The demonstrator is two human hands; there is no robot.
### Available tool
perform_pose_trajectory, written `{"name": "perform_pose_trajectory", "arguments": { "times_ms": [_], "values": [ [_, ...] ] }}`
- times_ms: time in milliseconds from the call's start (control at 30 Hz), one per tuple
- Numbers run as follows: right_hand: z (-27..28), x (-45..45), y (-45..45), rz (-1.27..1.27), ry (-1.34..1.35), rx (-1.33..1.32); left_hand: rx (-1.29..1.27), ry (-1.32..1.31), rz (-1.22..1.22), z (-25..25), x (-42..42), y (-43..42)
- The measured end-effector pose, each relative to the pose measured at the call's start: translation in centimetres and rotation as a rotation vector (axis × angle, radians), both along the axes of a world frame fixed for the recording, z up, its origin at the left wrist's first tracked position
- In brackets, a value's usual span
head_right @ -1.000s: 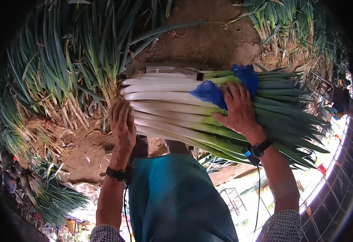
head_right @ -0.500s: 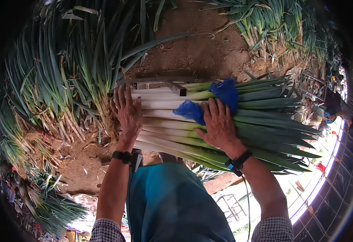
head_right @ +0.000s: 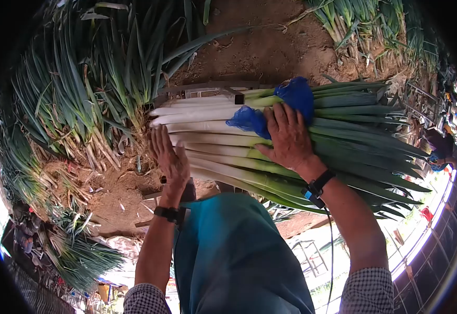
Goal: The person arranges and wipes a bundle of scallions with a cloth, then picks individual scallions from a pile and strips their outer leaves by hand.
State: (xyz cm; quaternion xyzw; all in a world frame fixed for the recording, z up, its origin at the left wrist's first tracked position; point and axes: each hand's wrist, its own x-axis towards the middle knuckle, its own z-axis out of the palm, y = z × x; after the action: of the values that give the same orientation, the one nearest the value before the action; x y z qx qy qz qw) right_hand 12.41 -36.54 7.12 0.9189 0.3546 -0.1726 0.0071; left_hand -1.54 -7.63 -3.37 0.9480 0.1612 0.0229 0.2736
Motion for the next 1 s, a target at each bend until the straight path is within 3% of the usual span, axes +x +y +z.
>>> {"name": "perform_pose_trajectory", "arguments": {
  "times_ms": [167, 600, 733, 1000],
  "values": [
    [-0.4, 0.1, -0.3, -0.002, 0.028, 0.031, -0.026, 0.040, -0.088, -0.3, 0.1, -6.1],
    [0.2, -0.2, 1.1, 0.013, -0.060, 0.006, -0.048, 0.128, -0.062, -0.8, -0.3, -5.7],
    [0.8, 0.8, 0.6, -0.024, 0.019, 0.099, -0.034, 0.035, -0.036, -1.1, -0.4, -5.8],
    [0.4, -0.3, 1.4, -0.018, -0.052, -0.088, -0.025, 0.042, -0.078, -0.8, -0.4, -5.6]
  ]
}}
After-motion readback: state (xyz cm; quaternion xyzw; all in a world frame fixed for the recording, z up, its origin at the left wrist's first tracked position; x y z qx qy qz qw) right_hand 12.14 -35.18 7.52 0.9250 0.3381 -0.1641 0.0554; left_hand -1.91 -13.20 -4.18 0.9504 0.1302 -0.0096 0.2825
